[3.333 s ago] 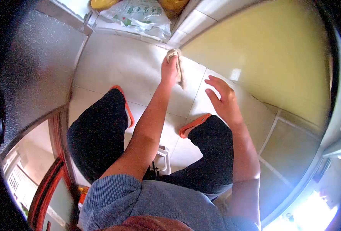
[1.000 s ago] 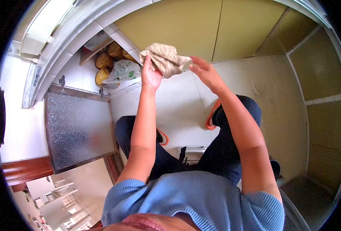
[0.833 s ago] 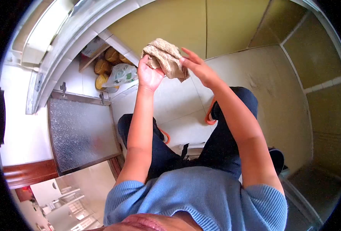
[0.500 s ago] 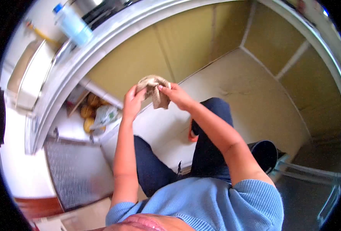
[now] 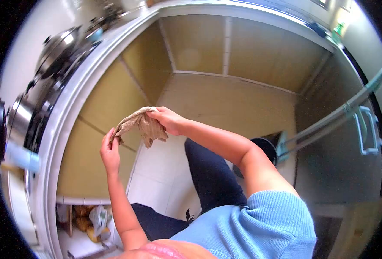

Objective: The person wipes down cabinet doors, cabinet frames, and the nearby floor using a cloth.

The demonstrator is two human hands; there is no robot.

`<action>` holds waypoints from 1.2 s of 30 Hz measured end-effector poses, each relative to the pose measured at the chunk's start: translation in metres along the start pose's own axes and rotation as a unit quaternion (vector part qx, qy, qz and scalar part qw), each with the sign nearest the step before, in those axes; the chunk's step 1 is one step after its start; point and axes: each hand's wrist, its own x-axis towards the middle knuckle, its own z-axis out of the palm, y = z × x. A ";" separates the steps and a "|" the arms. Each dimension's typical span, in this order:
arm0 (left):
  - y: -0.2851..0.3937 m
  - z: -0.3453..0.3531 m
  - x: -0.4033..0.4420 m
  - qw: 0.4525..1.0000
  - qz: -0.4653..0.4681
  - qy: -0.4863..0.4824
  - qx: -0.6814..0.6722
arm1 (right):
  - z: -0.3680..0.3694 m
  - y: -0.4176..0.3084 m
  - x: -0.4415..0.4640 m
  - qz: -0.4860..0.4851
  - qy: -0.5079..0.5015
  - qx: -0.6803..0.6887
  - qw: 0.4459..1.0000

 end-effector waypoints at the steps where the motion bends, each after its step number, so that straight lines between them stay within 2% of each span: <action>1: 0.002 0.008 0.003 1.000 -0.022 -0.007 0.003 | -0.010 -0.011 -0.009 -0.007 0.022 0.002 1.000; 3: 0.001 0.031 0.009 0.998 -0.055 -0.023 0.009 | -0.037 -0.045 -0.023 -0.038 0.051 -0.101 0.993; 5: -0.011 0.047 0.018 0.999 0.002 -0.024 0.032 | -0.082 -0.065 -0.028 -0.018 0.111 -0.245 0.963; 6: -0.009 0.052 0.019 1.000 0.001 -0.025 0.014 | -0.112 -0.066 -0.031 -0.017 0.147 -0.281 0.948; 8: -0.011 0.055 0.014 0.999 -0.013 -0.043 -0.005 | -0.109 -0.081 -0.058 -0.068 0.223 -0.246 0.941; 9: -0.022 0.054 0.007 0.998 -0.028 -0.058 -0.008 | -0.153 -0.076 -0.055 -0.070 0.235 -0.243 0.939; 11: -0.067 0.070 -0.021 0.999 -0.032 -0.028 -0.009 | -0.147 -0.079 -0.070 -0.095 0.287 -0.150 0.941; 13: -0.137 0.111 -0.093 0.983 -0.145 -0.095 0.064 | -0.180 -0.069 -0.071 -0.096 0.282 -0.107 0.949; 14: -0.153 0.137 -0.137 0.923 -0.285 -0.211 0.149 | -0.169 -0.065 -0.074 -0.090 0.324 -0.064 0.940; 15: -0.188 0.165 -0.201 0.869 -0.314 -0.349 0.155 | -0.163 -0.057 -0.075 -0.075 0.325 -0.067 0.940; 16: -0.193 0.182 -0.251 0.821 -0.283 -0.468 0.163 | -0.164 -0.048 -0.071 -0.077 0.338 -0.002 0.938; 17: -0.206 0.203 -0.306 0.748 -0.308 -0.575 0.121 | -0.165 -0.037 -0.067 -0.079 0.352 0.063 0.930; 18: -0.189 0.205 -0.346 0.767 -0.305 -0.564 0.026 | -0.162 -0.021 -0.055 -0.067 0.376 0.076 0.921; 19: -0.243 0.239 -0.447 0.769 -0.104 -0.631 0.026 | -0.160 -0.010 -0.044 -0.055 0.375 0.071 0.922; 21: -0.180 0.227 -0.436 0.638 0.018 -0.770 -0.013 | -0.153 0.006 -0.022 -0.010 0.378 0.122 0.918; 22: -0.170 0.231 -0.433 0.611 0.017 -0.791 -0.037 | -0.160 0.009 -0.011 -0.040 0.363 0.041 0.930; 23: -0.165 0.238 -0.431 0.603 0.008 -0.796 -0.053 | -0.157 0.010 0.000 -0.038 0.363 0.033 0.931; 25: -0.157 0.251 -0.420 0.602 -0.011 -0.794 -0.082 | -0.151 0.006 0.019 -0.054 0.294 0.022 0.954; 27: -0.156 0.260 -0.406 0.606 -0.025 -0.789 -0.097 | -0.168 0.008 0.029 -0.027 0.313 0.014 0.949; 31: -0.158 0.273 -0.365 0.631 -0.050 -0.767 -0.104 | -0.204 0.006 0.052 -0.021 0.256 0.058 0.965; 33: -0.163 0.280 -0.343 0.655 -0.069 -0.746 -0.097 | -0.217 0.006 0.064 -0.061 0.366 0.044 0.927; 36: -0.166 0.286 -0.317 0.715 -0.115 -0.683 -0.096 | -0.235 -0.001 0.067 -0.069 0.355 0.052 0.931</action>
